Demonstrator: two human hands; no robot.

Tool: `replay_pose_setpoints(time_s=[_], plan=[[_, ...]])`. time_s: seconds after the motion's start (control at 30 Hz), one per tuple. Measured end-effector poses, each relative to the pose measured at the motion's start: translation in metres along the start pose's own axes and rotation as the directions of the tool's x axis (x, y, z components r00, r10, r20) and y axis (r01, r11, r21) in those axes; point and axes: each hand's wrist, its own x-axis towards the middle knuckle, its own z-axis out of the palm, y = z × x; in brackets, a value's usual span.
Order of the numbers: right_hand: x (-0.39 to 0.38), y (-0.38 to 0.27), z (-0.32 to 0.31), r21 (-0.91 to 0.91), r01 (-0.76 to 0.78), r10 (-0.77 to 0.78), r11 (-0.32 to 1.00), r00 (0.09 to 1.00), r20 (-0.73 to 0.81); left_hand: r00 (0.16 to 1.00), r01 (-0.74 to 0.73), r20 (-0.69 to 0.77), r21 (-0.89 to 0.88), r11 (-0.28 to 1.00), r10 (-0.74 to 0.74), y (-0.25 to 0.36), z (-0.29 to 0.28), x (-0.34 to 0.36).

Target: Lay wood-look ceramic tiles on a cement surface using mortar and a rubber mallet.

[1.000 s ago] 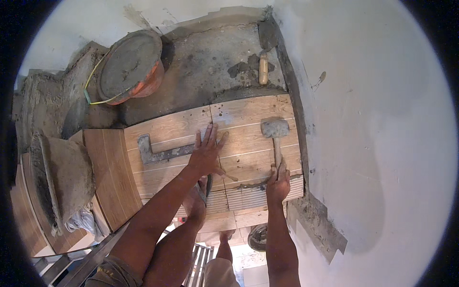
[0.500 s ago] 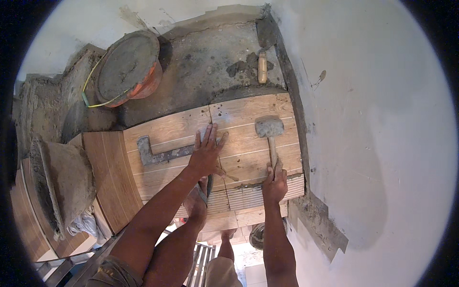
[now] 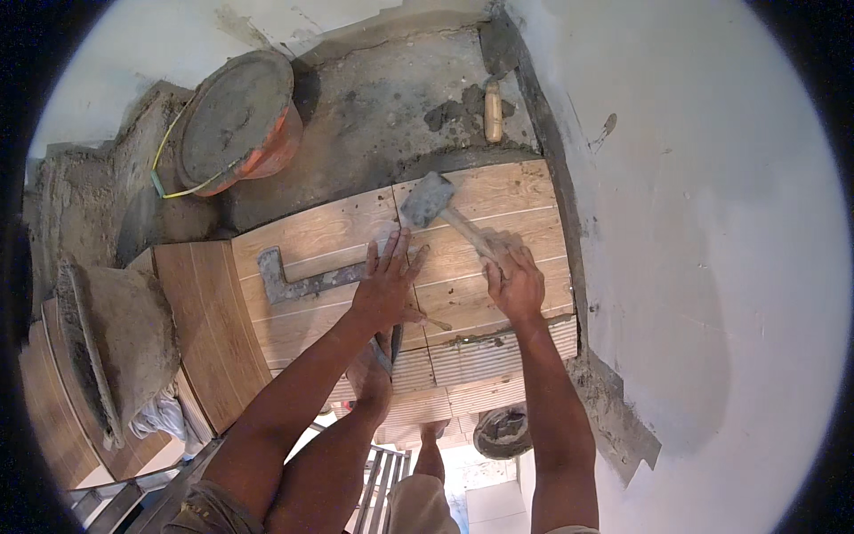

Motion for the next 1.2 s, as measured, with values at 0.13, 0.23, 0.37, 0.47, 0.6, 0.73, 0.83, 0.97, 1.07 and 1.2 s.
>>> replay_pose_setpoints(time_s=[0.13, 0.23, 0.37, 0.47, 0.6, 0.73, 0.83, 0.97, 1.07, 1.2], plan=[[0.003, 0.008, -0.001, -0.08, 0.079, -0.078, 0.994, 0.997, 0.013, 0.997, -0.017, -0.076, -0.042, 0.999, 0.014, 0.002, 0.006, -0.002], [-0.003, 0.016, -0.003, -0.171, -0.072, 0.072, 0.983, 0.997, -0.004, 0.996, -0.017, -0.083, -0.063, 0.998, 0.012, 0.006, 0.013, 0.003], [-0.033, 0.015, -0.002, -0.07, -0.11, 0.081, 0.992, 0.941, -0.329, 1.0, 0.023, 0.021, 0.016, 1.0, -0.023, 0.012, 0.002, 0.004], [-0.088, -0.005, -0.011, 0.137, -0.401, 0.418, 0.906, 0.792, -0.445, 0.999, -0.002, -0.039, 0.03, 1.0, 0.003, 0.014, -0.003, -0.006], [-0.19, -0.014, -0.015, 0.29, -0.497, 0.566, 0.818, 0.601, -0.565, 0.992, -0.102, -0.086, -0.07, 0.992, 0.096, 0.036, 0.005, -0.028], [-0.255, 0.014, -0.011, 0.83, -0.526, 0.983, 0.184, 0.118, -0.143, 0.991, 0.004, 0.131, -0.25, 0.968, 0.03, 0.084, 0.01, -0.051], [-0.247, 0.033, -0.014, 0.916, -0.379, 0.989, -0.135, 0.009, 0.149, 0.898, 0.1, 0.435, -0.342, 0.934, 0.063, 0.1, 0.02, -0.068], [-0.216, 0.048, -0.008, 0.948, -0.206, 0.97, -0.241, -0.007, 0.245, 0.788, 0.121, 0.606, -0.33, 0.936, 0.112, 0.094, 0.05, -0.092], [-0.21, 0.058, -0.01, 0.95, -0.171, 0.965, -0.263, -0.041, 0.26, 0.833, 0.043, 0.539, -0.292, 0.955, 0.127, 0.099, 0.058, -0.095], [-0.195, 0.062, -0.013, 0.914, -0.211, 0.932, -0.348, -0.187, 0.311, 0.92, -0.22, 0.307, -0.116, 0.969, 0.245, 0.096, 0.061, -0.094]])
